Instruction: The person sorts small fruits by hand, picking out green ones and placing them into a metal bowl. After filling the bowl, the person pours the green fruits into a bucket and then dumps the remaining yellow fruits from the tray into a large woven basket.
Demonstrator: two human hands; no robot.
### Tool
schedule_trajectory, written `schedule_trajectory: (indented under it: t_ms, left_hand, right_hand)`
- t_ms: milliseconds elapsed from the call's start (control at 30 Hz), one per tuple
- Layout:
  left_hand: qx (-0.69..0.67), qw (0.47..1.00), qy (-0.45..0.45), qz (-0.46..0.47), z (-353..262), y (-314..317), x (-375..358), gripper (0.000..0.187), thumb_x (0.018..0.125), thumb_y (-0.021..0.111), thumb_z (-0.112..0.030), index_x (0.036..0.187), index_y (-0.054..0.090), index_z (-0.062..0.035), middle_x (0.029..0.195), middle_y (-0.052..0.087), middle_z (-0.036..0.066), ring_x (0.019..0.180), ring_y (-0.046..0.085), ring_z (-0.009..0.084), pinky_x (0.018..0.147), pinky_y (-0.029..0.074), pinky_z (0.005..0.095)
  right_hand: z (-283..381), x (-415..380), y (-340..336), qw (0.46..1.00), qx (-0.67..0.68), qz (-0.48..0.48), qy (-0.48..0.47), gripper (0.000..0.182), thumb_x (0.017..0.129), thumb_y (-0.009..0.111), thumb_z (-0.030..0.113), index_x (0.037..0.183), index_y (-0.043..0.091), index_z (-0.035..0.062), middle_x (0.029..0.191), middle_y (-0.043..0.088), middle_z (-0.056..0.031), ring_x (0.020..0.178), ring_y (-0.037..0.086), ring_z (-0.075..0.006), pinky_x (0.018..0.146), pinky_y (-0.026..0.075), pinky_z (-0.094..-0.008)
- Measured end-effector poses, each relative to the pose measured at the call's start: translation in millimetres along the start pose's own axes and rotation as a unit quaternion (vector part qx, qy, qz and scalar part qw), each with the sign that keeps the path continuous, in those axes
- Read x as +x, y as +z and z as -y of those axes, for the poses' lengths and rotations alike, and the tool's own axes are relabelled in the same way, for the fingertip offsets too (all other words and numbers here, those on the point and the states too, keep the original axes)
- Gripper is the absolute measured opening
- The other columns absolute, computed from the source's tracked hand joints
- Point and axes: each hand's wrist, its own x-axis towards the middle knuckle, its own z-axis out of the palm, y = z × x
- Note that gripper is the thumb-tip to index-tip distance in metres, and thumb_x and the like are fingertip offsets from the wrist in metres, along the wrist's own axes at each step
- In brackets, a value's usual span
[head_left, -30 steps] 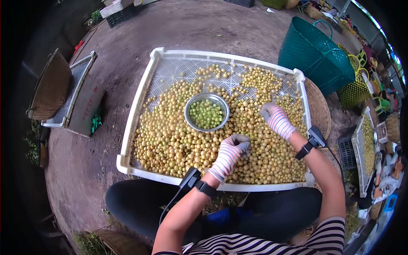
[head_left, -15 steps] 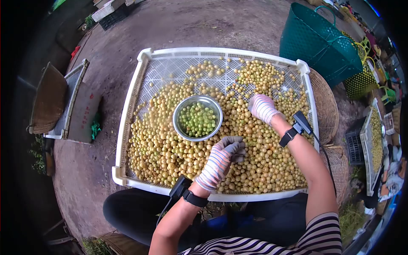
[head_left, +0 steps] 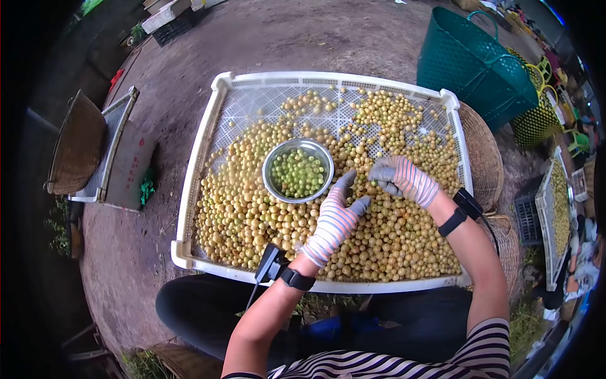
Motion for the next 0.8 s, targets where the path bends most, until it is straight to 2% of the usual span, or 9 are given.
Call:
schedule_trajectory:
  t_ms: [200, 233, 500, 567, 600, 633, 700, 767, 800]
  left_hand:
    - [-0.136, 0.983, -0.125, 0.013, -8.5, 11.6, 5.0, 0.046, 0.085, 0.068, -0.001, 0.128, 0.052, 0.0055, 0.109, 0.066, 0.01, 0.096, 0.061, 0.0129, 0.082, 0.051, 0.025]
    - [-0.141, 0.986, -0.09, -0.006, -5.0, 13.4, 2.4, 0.037, 0.089, 0.067, -0.009, 0.123, 0.057, 0.0033, 0.098, 0.068, 0.004, 0.077, 0.061, 0.007, 0.067, 0.051, 0.0218]
    - [-0.127, 0.985, -0.111, -0.022, -22.9, 0.9, -16.2, 0.019, 0.09, 0.066, -0.006, 0.107, 0.065, 0.0025, 0.089, 0.069, 0.005, 0.076, 0.064, 0.0098, 0.069, 0.054, 0.0238]
    - [-0.062, 0.994, -0.06, -0.067, -46.6, -13.2, -16.6, 0.018, 0.09, 0.066, -0.005, 0.107, 0.066, 0.0012, 0.089, 0.069, 0.003, 0.076, 0.063, 0.0094, 0.07, 0.053, 0.0233]
    - [-0.031, 0.995, -0.036, -0.088, -55.5, -23.0, -15.6, 0.017, 0.09, 0.066, -0.005, 0.106, 0.066, 0.0006, 0.088, 0.069, 0.003, 0.075, 0.063, 0.0092, 0.071, 0.053, 0.023]
    - [0.017, 0.993, 0.033, -0.113, -46.6, -37.8, -5.7, 0.02, 0.087, 0.067, -0.002, 0.106, 0.066, -0.0002, 0.093, 0.068, 0.005, 0.08, 0.063, 0.0123, 0.075, 0.053, 0.0254]
    - [0.26, 0.943, 0.135, -0.156, -47.7, -65.9, 14.4, 0.028, 0.08, 0.068, 0.002, 0.107, 0.067, -0.002, 0.104, 0.065, 0.011, 0.091, 0.063, 0.0201, 0.084, 0.052, 0.031]
    - [0.533, 0.802, 0.177, -0.201, -64.3, -66.6, 18.7, 0.043, 0.07, 0.068, 0.005, 0.112, 0.066, -0.006, 0.118, 0.058, 0.02, 0.108, 0.057, 0.0326, 0.095, 0.047, 0.0376]
    - [0.496, 0.821, 0.217, -0.181, -65.8, -60.4, 19.9, 0.045, 0.073, 0.067, 0.004, 0.116, 0.064, -0.0072, 0.117, 0.06, 0.018, 0.104, 0.059, 0.0335, 0.092, 0.049, 0.0377]
  right_hand:
    - [1.6, -14.0, 25.4, 1.0, -0.014, 0.005, -0.008, 0.024, 0.085, 0.069, 0.026, 0.079, 0.065, 0.0033, 0.058, 0.054, -0.0003, 0.043, 0.045, -0.0074, 0.039, 0.033, -0.0242]
    - [-0.3, -14.4, 25.7, 1.0, 0.001, 0.01, -0.008, 0.024, 0.086, 0.068, 0.026, 0.079, 0.065, 0.0033, 0.058, 0.054, -0.0006, 0.042, 0.045, -0.0075, 0.039, 0.033, -0.0242]
    - [9.1, -44.7, 35.0, 0.998, 0.019, 0.063, -0.02, 0.02, 0.088, 0.066, 0.022, 0.08, 0.062, 0.0045, 0.058, 0.053, -0.0013, 0.043, 0.045, -0.007, 0.039, 0.034, -0.0234]
    - [24.7, -61.2, 43.4, 0.985, -0.138, 0.105, -0.022, 0.016, 0.085, 0.066, 0.017, 0.078, 0.063, 0.0037, 0.063, 0.06, -0.0043, 0.05, 0.052, -0.0086, 0.046, 0.044, -0.0252]
    - [-9.6, -54.9, 46.6, 0.916, -0.257, 0.161, -0.262, 0.008, 0.079, 0.066, 0.01, 0.077, 0.064, 0.0024, 0.068, 0.063, -0.0058, 0.058, 0.056, -0.0111, 0.055, 0.05, -0.0287]
    - [-2.0, -76.1, 68.4, 0.95, -0.169, 0.227, -0.132, 0.004, 0.072, 0.066, 0.004, 0.075, 0.064, 0.0031, 0.068, 0.063, -0.0067, 0.061, 0.058, -0.0141, 0.06, 0.051, -0.0308]
    - [-13.0, -92.2, 101.7, 0.886, -0.304, 0.334, -0.103, 0.006, 0.074, 0.065, 0.011, 0.079, 0.063, 0.0067, 0.07, 0.064, -0.0107, 0.064, 0.062, -0.0231, 0.062, 0.051, -0.0345]
    - [-53.4, -99.8, 125.1, 0.811, -0.415, 0.382, -0.154, 0.032, 0.08, 0.065, 0.017, 0.111, 0.066, 0.0113, 0.08, 0.067, -0.0145, 0.077, 0.066, -0.0367, 0.067, 0.053, -0.0445]
    - [-45.2, -105.0, 125.1, 0.779, -0.439, 0.432, -0.117, 0.044, 0.081, 0.065, 0.021, 0.124, 0.061, 0.0133, 0.086, 0.068, -0.014, 0.079, 0.066, -0.0369, 0.071, 0.053, -0.0454]
